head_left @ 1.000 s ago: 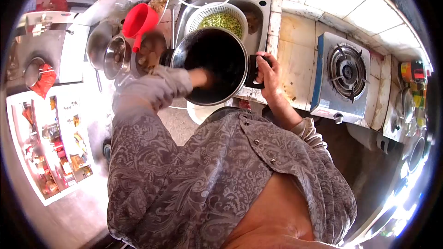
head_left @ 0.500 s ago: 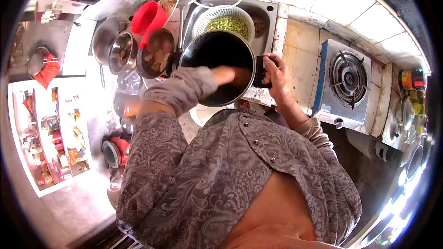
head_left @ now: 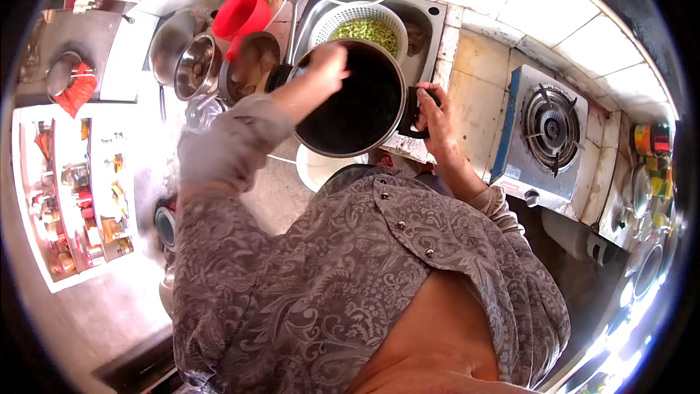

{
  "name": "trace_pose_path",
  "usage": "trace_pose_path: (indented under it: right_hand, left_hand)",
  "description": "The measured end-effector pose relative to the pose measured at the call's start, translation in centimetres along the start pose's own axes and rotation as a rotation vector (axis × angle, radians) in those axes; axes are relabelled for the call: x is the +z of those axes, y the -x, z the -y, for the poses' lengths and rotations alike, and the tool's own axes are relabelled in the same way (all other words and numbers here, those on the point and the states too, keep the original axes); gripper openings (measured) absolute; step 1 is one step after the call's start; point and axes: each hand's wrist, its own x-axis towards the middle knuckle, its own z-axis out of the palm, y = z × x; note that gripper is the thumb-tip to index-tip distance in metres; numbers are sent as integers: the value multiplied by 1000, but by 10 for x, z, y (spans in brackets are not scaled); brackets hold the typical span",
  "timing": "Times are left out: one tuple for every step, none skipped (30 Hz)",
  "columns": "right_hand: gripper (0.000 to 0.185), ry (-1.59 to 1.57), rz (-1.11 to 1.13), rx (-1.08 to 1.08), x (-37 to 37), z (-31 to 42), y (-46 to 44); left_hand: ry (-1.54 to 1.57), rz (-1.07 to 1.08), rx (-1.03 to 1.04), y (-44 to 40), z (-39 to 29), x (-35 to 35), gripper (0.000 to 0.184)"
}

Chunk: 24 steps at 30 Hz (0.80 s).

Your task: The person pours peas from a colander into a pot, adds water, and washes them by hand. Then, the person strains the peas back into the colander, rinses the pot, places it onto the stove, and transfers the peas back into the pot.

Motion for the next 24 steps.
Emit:
trace_pose_path:
  right_hand:
    - [13,-5,-1,-6,1,-1,2]
    - [13,-11,-4,-13,0,-1,4]
    - [12,-11,-31,-24,1,-1,5]
    - [11,-11,-59,-33,2,-1,8]
    - [11,-10,-86,-40,3,-2,11]
    - [11,-17,-111,-54,4,-4,14]
    - [10,-28,-142,-73,6,-6,16]
    - [10,-33,-173,-90,6,-7,17]
    - [10,-55,-167,-66,6,-5,19]
    - [10,-22,-150,-71,8,-4,20]
    - [11,-28,-135,-42,7,-5,20]
    - [11,-33,-112,-22,6,-4,16]
    - [11,-22,-103,-32,6,-3,14]
    - [11,-16,-101,-41,6,-4,15]
    - [11,-14,-107,-54,7,-4,15]
    - [10,-30,-119,-46,7,-4,15]
    - [10,-39,-128,-35,8,-4,17]
    - [10,-44,-128,-22,8,-3,17]
    - [9,-43,-143,-22,10,-2,18]
    - [9,-51,-145,-31,11,-3,16]
    - [9,-56,-145,-40,10,-6,15]
    - [9,-62,-147,-52,10,-6,14]
    - [8,-57,-156,-36,11,-3,15]
    - [8,-41,-148,-42,11,-3,15]
  left_hand:
    - [-131,25,36,44,-18,49,14]
    - [-355,224,80,80,-23,72,18]
    - [-365,270,240,104,-1,82,21]
    - [-370,312,402,128,22,92,26]
    - [-403,441,565,147,22,81,31]
    - [-579,741,369,152,15,54,34]
    - [-894,854,266,166,-12,29,32]
    - [-1264,1113,331,152,-15,5,32]
    - [-1447,1260,449,135,-12,-18,33]
    - [-1699,1382,298,109,-9,-29,34]
    - [-2167,1088,330,80,12,-46,31]
    - [-2500,1147,823,75,-7,-31,29]
    - [-2323,896,1245,31,23,-32,38]
    - [-2217,736,1257,1,41,-21,44]
    - [-2097,615,1006,11,19,13,47]
    - [-1942,566,1088,-1,37,7,46]
    - [-1778,511,1155,-17,71,-3,45]
    - [-1614,444,1209,-25,91,-9,45]
    - [-2028,717,854,-4,78,4,42]
    - [-2381,980,412,24,66,19,39]
    - [-2144,991,210,39,77,18,36]
    - [-1900,987,30,51,90,16,32]
    - [-1775,1054,166,59,102,25,31]
    - [-1642,1119,294,64,110,35,30]
